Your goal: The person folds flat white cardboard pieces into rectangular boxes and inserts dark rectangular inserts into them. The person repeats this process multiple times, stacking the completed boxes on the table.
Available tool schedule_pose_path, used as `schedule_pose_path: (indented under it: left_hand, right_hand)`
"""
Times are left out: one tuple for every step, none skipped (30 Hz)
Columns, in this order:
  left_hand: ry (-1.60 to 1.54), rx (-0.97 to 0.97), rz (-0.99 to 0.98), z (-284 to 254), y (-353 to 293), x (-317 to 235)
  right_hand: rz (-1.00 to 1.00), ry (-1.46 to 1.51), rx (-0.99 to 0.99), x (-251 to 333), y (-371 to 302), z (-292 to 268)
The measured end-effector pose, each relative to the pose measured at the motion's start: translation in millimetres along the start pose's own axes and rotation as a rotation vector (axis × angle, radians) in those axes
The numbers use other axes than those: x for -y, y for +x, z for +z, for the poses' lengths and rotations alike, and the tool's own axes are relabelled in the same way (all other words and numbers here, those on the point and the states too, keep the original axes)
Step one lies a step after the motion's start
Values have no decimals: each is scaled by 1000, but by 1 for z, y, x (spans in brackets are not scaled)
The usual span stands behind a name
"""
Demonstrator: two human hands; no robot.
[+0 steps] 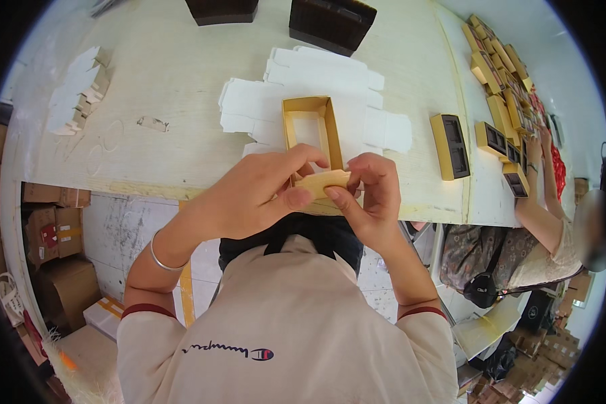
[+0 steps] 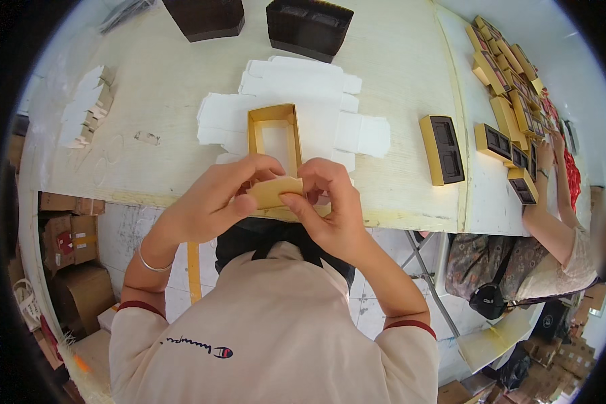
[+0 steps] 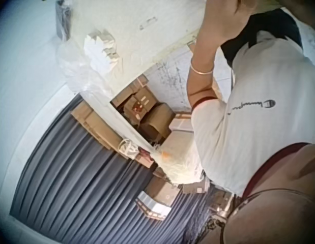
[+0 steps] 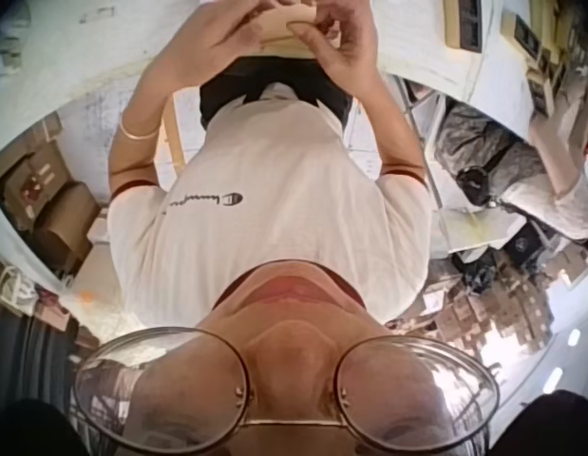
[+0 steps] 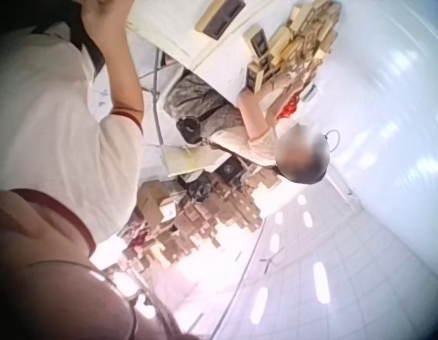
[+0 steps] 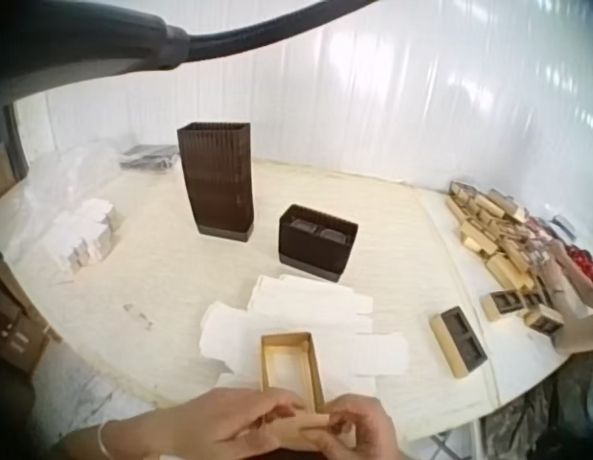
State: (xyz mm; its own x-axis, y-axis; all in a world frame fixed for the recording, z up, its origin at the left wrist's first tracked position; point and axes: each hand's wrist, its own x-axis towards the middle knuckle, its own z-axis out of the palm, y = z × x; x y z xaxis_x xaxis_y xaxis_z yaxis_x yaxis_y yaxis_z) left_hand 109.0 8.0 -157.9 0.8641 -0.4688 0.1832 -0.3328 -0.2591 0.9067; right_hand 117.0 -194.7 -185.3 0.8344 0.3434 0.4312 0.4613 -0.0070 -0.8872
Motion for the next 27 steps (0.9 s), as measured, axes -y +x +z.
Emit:
schedule_pose_path:
  left_hand:
    - [-5,-49,-2,6,-2,5]
    - [-28,-43,-79,5,-4,9]
    - [-83,-74,-93,5,-4,9]
    - [-138,-105,-107,6,-5,7]
    - [-225,-173,-59,6,-3,-1]
    - [-161,-198,-14,8,-4,-1]
    - [-96,-228,28,10,-6,-2]
    - [119,-213,68,15,-11,7]
    - [259,-225,115,20,-15,16]
    - [399,-246,159,25,-18,24]
    - [465,-294,211,30,-18,30]
    - [503,-299,229,32,-21,33]
    - [538,-300,250,34,-20,31]
    - [548,-257,239,28,-14,14]
    - [554,-205,214,25,-12,8]
    - [564,-160,187,22,-10,1]
    - [570,-106,146,18,-9,0]
    - [561,-79,119,17,-9,-1]
    - [553,-56,93,16,-9,-3]
    - [528,-56,86,15,-8,-5]
    - [519,-62,81,14,-7,-8]
    - [512,-71,72,14,-7,-10]
    - [516,-82,69,15,-7,-12]
    - [520,-93,64,16,-6,-13]
    - [525,-97,84,18,-6,-14]
    - [532,-92,111,20,-4,-15]
    - [541,-81,122,21,-2,-15]
  right_hand:
    - [18,-33,-5,1,0,2]
    - [36,-67,-10,2,-2,3]
    - [54,-100,-16,3,-3,4]
    - [-23,-241,8,4,-3,4]
    - [-100,-382,31,6,-3,4]
    - [-176,-523,55,7,-3,4]
    - [-238,-594,50,6,-3,4]
    - [-299,-665,45,5,-3,4]
    - [-360,-735,40,5,-3,4]
    - [-353,-772,101,5,-2,4]
    - [-345,-808,163,7,-1,2]
    - [-336,-843,225,8,1,0]
    - [-290,-834,280,10,2,0]
    - [-245,-824,333,12,4,-1]
    - [-200,-813,386,14,6,-3]
    - [-115,-768,446,17,12,-4]
    - [-31,-723,504,21,19,-7]
    - [54,-675,562,24,26,-10]
    - [116,-593,627,28,34,-13]
    - [181,-513,685,31,42,-18]
    - [245,-431,742,33,50,-23]
    - [264,-290,744,36,55,-31]
    - [228,-341,573,40,64,-33]
    - [190,-388,403,44,76,-35]
    - [155,-431,235,44,84,-36]
    - [120,-515,285,35,90,-37]
    - [85,-599,335,21,97,-37]
